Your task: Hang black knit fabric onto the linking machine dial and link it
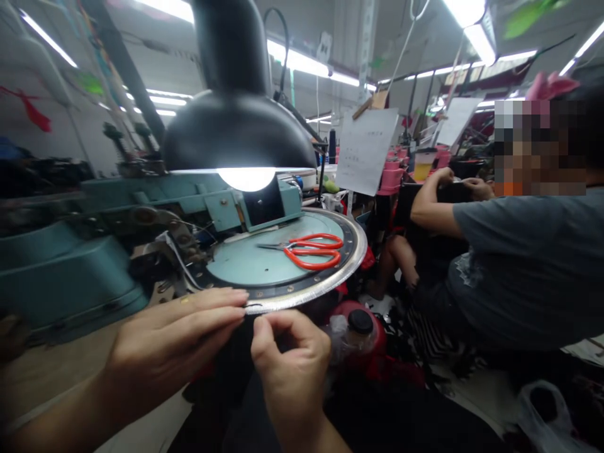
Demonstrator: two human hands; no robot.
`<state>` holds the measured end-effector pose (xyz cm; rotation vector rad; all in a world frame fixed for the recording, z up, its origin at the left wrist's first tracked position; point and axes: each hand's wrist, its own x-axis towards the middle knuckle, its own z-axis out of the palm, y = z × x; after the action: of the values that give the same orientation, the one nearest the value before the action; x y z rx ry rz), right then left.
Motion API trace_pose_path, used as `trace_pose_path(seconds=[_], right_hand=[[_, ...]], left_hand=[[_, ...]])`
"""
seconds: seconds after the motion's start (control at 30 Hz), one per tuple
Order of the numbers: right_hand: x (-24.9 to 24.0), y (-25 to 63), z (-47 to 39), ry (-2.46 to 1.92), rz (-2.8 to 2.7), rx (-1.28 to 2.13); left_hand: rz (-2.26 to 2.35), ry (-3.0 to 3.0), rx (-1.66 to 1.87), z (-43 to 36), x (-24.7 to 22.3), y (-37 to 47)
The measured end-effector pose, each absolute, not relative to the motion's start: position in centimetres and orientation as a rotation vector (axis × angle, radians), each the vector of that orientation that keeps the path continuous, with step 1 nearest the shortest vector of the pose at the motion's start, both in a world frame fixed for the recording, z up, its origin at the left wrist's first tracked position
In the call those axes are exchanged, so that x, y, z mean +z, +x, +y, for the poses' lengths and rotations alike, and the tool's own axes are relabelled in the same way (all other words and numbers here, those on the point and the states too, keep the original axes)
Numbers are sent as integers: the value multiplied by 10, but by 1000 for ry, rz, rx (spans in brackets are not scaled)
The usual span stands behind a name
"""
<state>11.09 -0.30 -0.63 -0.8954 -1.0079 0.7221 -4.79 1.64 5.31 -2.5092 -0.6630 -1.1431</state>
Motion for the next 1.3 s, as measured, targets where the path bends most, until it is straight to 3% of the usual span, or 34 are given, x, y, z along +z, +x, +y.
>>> trace_pose_path(seconds=[1.3], right_hand=[[-14,110,-1,-955,-1058,567]], left_hand=[[-629,-2527,-1013,21,57,-46]])
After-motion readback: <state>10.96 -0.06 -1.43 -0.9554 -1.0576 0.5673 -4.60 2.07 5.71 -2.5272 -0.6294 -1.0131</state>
